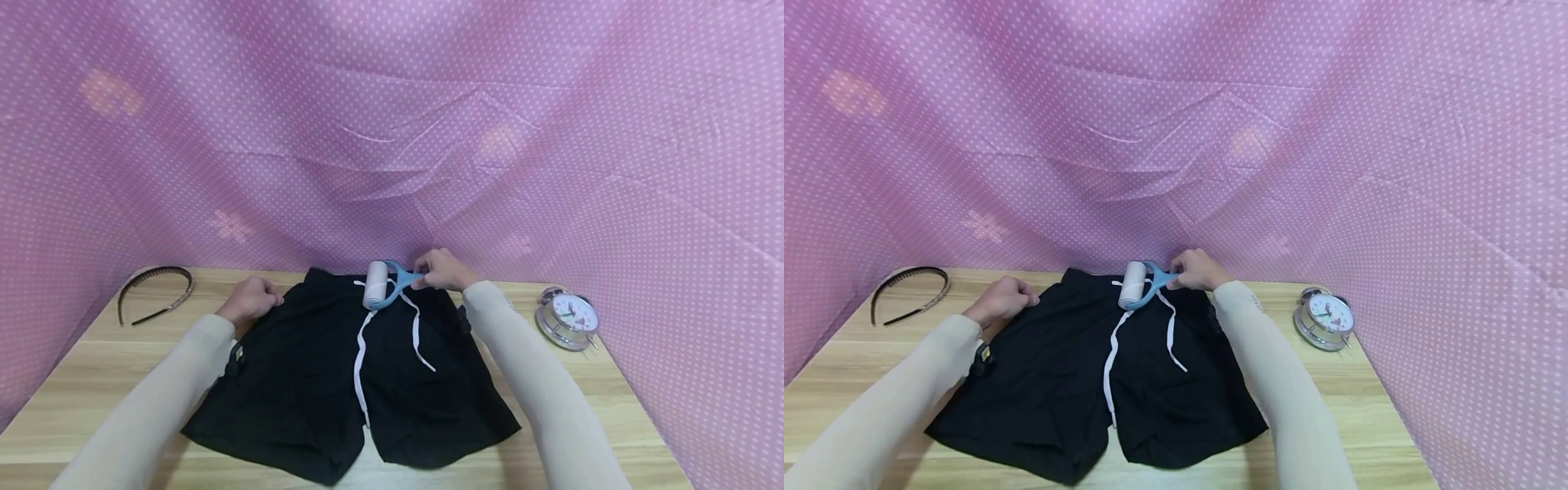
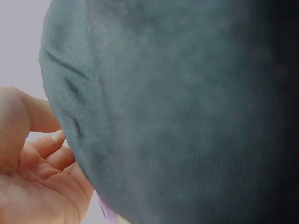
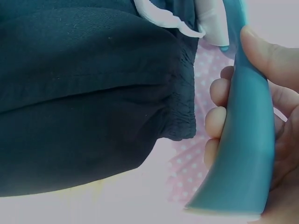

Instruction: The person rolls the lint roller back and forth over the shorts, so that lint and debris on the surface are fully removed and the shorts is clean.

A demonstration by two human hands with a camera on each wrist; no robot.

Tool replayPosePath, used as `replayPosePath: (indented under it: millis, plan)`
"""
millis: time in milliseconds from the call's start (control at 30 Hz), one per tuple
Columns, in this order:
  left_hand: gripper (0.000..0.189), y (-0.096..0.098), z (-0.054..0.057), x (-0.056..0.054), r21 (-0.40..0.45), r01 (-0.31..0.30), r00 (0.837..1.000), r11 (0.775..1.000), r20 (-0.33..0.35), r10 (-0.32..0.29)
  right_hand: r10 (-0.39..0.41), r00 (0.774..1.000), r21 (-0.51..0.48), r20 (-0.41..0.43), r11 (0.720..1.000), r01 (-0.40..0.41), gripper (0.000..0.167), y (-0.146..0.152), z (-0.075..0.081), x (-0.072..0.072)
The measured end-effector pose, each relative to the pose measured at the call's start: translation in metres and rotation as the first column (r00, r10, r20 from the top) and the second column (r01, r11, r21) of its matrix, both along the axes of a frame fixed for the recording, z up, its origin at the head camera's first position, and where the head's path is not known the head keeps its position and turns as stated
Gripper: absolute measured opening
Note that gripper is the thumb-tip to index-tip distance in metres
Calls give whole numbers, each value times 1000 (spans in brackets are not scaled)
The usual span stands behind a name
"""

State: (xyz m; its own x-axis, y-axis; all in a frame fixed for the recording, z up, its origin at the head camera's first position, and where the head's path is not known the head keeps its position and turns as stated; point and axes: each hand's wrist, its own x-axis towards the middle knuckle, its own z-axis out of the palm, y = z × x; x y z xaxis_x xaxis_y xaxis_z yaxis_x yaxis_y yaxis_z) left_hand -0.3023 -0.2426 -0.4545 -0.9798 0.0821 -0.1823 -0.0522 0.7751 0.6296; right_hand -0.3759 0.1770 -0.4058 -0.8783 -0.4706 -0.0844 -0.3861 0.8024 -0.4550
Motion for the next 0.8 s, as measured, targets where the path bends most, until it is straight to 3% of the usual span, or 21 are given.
replayPosePath:
  millis: [667,800]
  plan:
    - [22,2,-1,6,1,0,1000,1000,-30,0,-10,1000,44,-8,999,10,10,24,2,-2]
    - [23,2,0,8,6,0,1000,1000,-25,0,-34,999,31,14,999,34,20,34,3,-2]
